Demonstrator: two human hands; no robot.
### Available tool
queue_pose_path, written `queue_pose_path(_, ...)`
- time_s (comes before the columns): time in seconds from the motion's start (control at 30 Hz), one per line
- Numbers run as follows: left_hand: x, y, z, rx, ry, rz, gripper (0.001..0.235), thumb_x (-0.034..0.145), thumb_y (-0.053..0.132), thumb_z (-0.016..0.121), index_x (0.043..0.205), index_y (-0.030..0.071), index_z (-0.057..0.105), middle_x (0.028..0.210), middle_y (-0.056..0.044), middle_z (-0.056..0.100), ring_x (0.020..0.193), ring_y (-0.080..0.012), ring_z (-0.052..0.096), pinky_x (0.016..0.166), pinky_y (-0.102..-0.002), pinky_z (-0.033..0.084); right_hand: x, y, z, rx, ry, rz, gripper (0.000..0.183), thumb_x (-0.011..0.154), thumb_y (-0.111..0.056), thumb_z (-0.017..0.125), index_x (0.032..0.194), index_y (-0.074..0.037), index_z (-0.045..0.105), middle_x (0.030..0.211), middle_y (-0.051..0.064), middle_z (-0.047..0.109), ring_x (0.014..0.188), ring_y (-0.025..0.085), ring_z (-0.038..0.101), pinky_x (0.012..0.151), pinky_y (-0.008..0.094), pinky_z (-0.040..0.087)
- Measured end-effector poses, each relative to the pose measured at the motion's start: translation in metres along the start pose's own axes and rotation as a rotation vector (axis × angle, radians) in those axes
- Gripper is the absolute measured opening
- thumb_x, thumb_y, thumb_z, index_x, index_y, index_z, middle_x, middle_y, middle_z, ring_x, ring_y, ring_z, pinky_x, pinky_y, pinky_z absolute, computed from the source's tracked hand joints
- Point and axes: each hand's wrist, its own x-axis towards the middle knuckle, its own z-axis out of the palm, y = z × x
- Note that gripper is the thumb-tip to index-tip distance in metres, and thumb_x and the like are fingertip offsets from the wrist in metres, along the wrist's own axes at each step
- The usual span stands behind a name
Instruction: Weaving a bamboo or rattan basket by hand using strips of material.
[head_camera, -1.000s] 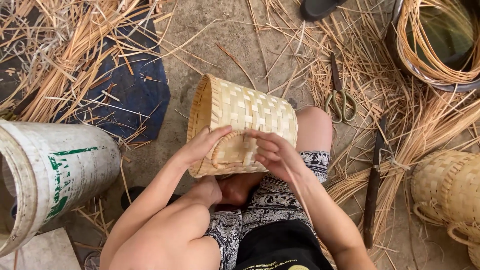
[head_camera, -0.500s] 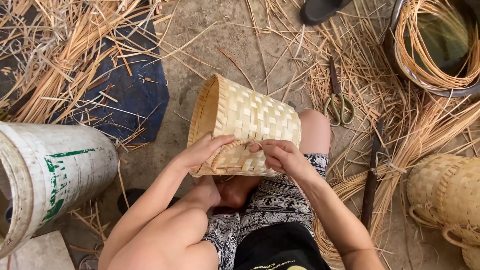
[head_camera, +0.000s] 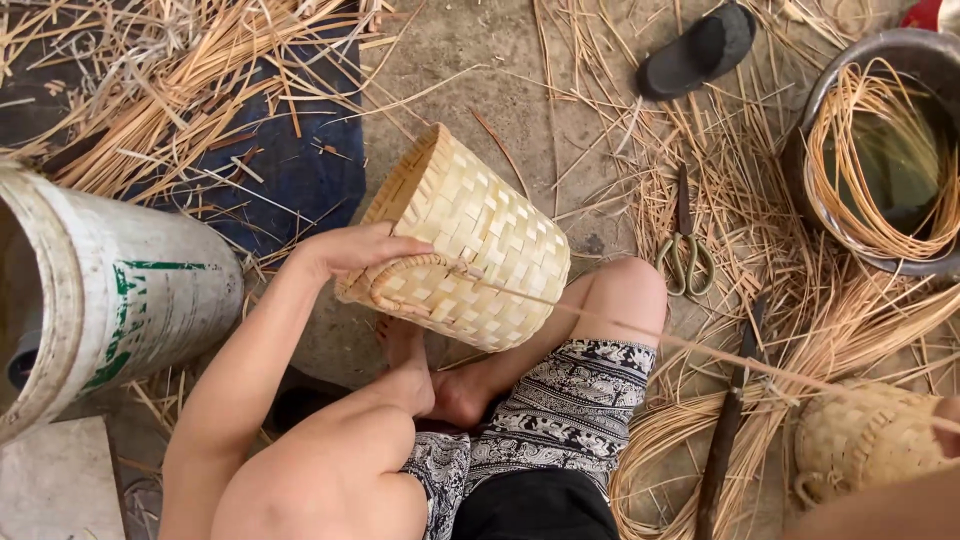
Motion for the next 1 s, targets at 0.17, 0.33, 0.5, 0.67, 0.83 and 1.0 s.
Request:
queue_pose_path(0.17, 0.006, 0.015, 0.006, 0.041, -0.093, 0.013, 0.060, 0.090, 0.037, 0.068, 0.134, -0.004, 0.064, 0.129, -0.014, 0.073, 0.112, -0.0148, 0.069, 0.093, -0.028, 0.055, 0.076, -0.272, 0.168, 0.290, 0.302, -0.365, 0.025, 0.097, -0.006, 0.064, 0.121, 0.000, 0.070, 0.109, 0.012, 0.074, 0.098, 0.017, 0.072, 0.084, 0.031, 0.058)
queue_pose_path(0.33, 0.004, 0.036, 0.017, 0.220, -0.043, -0.067, 0.063, 0.087, 0.042, 0.068, 0.133, 0.000, 0.065, 0.120, -0.012, 0.075, 0.102, -0.0147, 0.069, 0.082, -0.033, 0.052, 0.148, -0.347, 0.249, -0.484, 0.428, -0.772, 0.018, 0.096, -0.011, 0.071, 0.113, -0.015, 0.073, 0.110, 0.001, 0.077, 0.087, 0.019, 0.072, 0.071, 0.037, 0.052)
queue_pose_path(0.5, 0.007, 0.030, 0.014, 0.316, -0.038, -0.052, 0.065, 0.086, 0.048, 0.069, 0.129, -0.001, 0.068, 0.115, -0.009, 0.078, 0.100, -0.0112, 0.071, 0.087, -0.027, 0.054, 0.170, -0.335, 0.284, 0.008, 0.312, -1.027, 0.021, 0.096, 0.000, 0.071, 0.116, -0.005, 0.068, 0.106, 0.006, 0.076, 0.090, 0.021, 0.078, 0.077, 0.031, 0.061)
queue_pose_path(0.67, 0.006, 0.036, 0.017, 0.370, -0.052, -0.084, 0.063, 0.087, 0.049, 0.067, 0.126, -0.001, 0.071, 0.114, -0.011, 0.079, 0.098, -0.0129, 0.072, 0.086, -0.028, 0.054, 0.172, -0.328, 0.287, 0.109, 0.230, -1.018, 0.020, 0.098, 0.002, 0.067, 0.117, -0.005, 0.065, 0.118, 0.009, 0.075, 0.103, 0.024, 0.077, 0.086, 0.032, 0.063)
queue_pose_path(0.83, 0.007, 0.036, 0.020, 0.327, -0.059, -0.047, 0.060, 0.087, 0.045, 0.067, 0.130, 0.004, 0.066, 0.117, -0.008, 0.077, 0.100, -0.0113, 0.070, 0.088, -0.027, 0.054, 0.179, -0.325, 0.299, 0.039, 0.167, -1.059, 0.023, 0.096, -0.001, 0.069, 0.119, -0.006, 0.067, 0.118, 0.009, 0.075, 0.100, 0.022, 0.076, 0.085, 0.032, 0.062)
queue_pose_path(1.0, 0.010, 0.028, 0.030, 0.146, -0.108, -0.024, 0.052, 0.089, 0.037, 0.067, 0.129, 0.003, 0.067, 0.116, -0.008, 0.077, 0.101, -0.0124, 0.070, 0.085, -0.028, 0.056, 0.179, -0.325, 0.293, -0.316, 0.274, -1.130, 0.038, 0.085, -0.009, 0.075, 0.122, -0.016, 0.071, 0.117, 0.006, 0.067, 0.099, 0.023, 0.068, 0.083, 0.036, 0.058)
